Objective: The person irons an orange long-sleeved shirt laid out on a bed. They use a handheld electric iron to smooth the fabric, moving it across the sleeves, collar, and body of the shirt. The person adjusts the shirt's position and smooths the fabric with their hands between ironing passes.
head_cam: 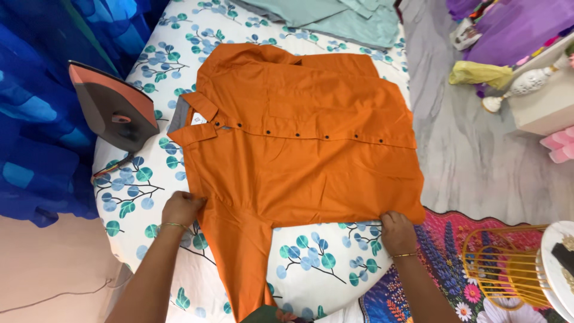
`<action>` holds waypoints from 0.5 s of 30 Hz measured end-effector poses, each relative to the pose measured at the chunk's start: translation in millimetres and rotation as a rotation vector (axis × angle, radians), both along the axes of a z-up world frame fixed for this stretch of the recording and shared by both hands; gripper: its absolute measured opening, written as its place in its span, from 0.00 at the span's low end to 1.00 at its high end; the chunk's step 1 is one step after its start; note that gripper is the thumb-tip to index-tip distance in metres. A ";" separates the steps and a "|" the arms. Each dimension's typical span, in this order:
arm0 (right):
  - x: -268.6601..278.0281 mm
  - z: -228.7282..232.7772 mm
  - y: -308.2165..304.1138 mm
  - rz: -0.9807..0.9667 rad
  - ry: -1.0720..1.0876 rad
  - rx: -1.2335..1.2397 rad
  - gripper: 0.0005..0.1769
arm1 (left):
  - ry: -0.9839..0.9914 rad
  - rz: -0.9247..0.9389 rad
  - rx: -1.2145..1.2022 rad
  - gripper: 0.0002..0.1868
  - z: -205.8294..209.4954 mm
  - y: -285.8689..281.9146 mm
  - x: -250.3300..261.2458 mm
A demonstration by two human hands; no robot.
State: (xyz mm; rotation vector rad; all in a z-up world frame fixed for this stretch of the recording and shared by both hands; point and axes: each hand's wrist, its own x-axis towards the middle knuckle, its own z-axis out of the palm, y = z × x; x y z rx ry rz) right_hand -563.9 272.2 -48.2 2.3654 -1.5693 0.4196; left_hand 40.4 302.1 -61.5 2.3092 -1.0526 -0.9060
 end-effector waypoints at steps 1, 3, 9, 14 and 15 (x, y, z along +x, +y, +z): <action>1.3 1.5 1.9 -0.027 0.001 0.000 0.07 | -0.069 0.026 -0.023 0.35 -1.6 0.5 -4.8; 3.2 1.9 10.3 -0.081 0.001 0.006 0.07 | -0.209 0.077 -0.063 0.38 -6.1 3.8 -18.7; 4.7 -7.1 13.5 -0.153 0.085 -0.001 0.11 | -0.027 -0.134 0.162 0.27 -32.1 -15.2 -0.4; -1.3 -10.5 4.8 -0.259 0.147 0.132 0.08 | -0.075 0.149 -0.187 0.19 -82.9 -14.9 14.4; -0.9 -7.5 5.6 -0.283 0.165 0.179 0.07 | -0.085 0.235 -0.279 0.18 -87.7 -11.7 17.9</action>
